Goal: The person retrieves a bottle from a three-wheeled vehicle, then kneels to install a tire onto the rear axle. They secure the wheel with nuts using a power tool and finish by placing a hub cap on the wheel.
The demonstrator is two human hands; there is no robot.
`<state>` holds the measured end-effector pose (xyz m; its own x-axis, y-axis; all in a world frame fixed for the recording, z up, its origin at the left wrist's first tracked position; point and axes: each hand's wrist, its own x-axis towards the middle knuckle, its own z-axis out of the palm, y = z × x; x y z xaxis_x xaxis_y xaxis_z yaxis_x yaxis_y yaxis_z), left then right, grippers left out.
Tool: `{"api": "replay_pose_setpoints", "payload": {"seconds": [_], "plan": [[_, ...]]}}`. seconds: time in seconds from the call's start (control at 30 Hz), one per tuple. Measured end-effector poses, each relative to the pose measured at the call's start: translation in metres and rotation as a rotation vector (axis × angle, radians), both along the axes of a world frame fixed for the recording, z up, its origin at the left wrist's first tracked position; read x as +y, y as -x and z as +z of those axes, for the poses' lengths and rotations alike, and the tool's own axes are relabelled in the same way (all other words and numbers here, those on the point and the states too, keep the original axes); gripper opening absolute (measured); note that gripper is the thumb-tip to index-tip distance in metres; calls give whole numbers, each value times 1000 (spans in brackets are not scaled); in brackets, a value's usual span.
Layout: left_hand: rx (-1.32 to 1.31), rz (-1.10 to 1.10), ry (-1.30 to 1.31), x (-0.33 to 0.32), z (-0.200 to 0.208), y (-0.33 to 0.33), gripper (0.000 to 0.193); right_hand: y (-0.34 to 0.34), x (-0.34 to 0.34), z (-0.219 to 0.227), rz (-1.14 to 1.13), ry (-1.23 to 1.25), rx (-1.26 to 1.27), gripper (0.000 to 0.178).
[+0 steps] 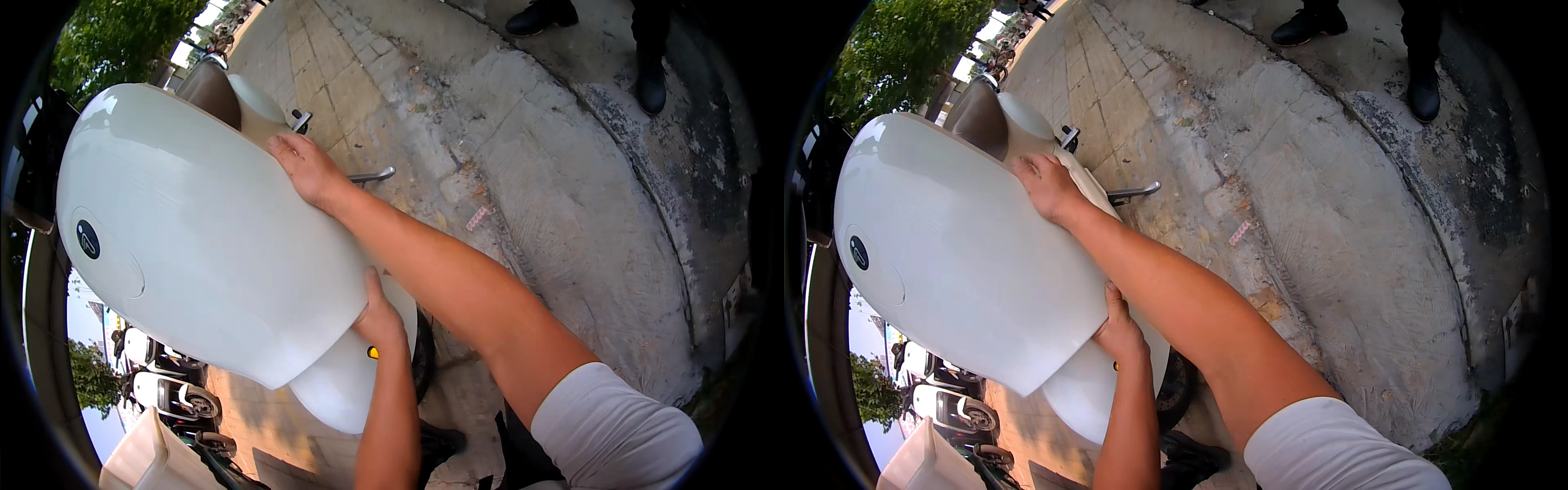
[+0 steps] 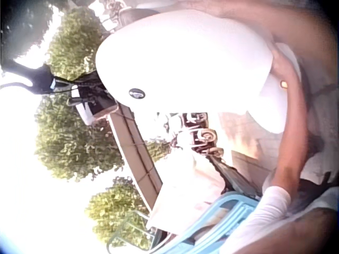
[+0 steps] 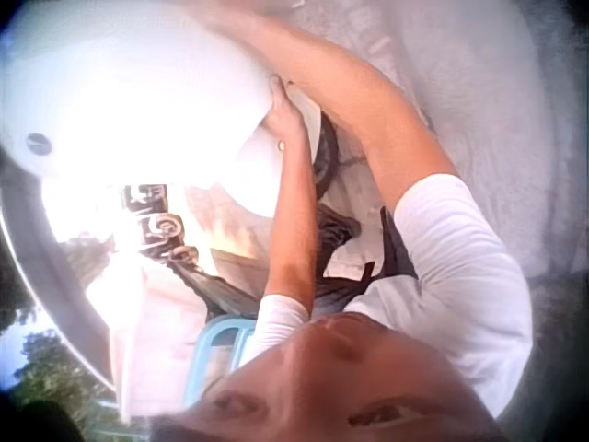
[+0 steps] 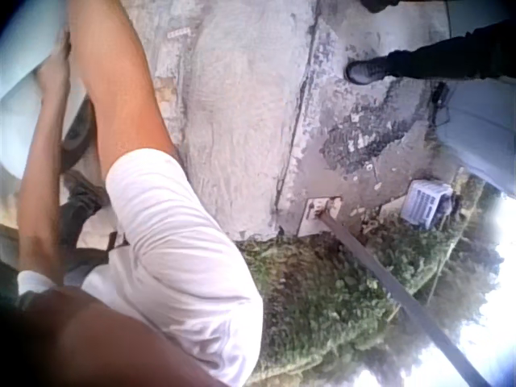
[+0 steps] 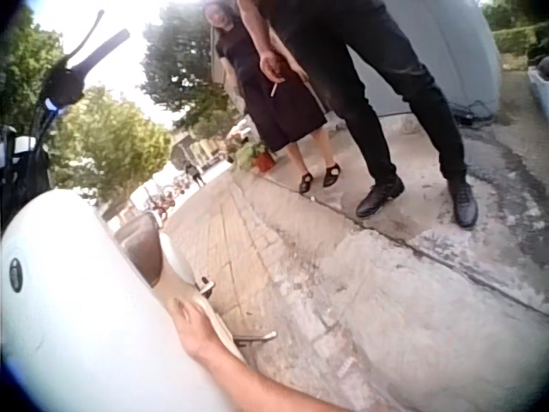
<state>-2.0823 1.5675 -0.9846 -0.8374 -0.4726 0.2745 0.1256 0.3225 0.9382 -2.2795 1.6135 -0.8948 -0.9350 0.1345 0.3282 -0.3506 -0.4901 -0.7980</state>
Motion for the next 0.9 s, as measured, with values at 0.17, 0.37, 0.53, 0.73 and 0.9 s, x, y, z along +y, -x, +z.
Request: {"api": "replay_pose_setpoints", "payload": {"seconds": [0.17, 0.37, 0.53, 0.73, 0.9], "plan": [[-17, 34, -27, -1, 5, -8, 44, -23, 17, 6, 401, -107, -189, 69], [-26, 38, 67, 0, 13, -20, 50, -56, 24, 8, 410, -137, -123, 68], [-163, 77, 64, 9, 20, -19, 46, -39, 19, 0, 213, -219, -66, 68], [-45, 91, 71, 4, 10, -7, 46, -49, 22, 12, 537, 49, -122, 66], [-14, 132, 31, 18, 8, 0, 51, -10, 101, -62, 132, -427, -200, 71]]}}
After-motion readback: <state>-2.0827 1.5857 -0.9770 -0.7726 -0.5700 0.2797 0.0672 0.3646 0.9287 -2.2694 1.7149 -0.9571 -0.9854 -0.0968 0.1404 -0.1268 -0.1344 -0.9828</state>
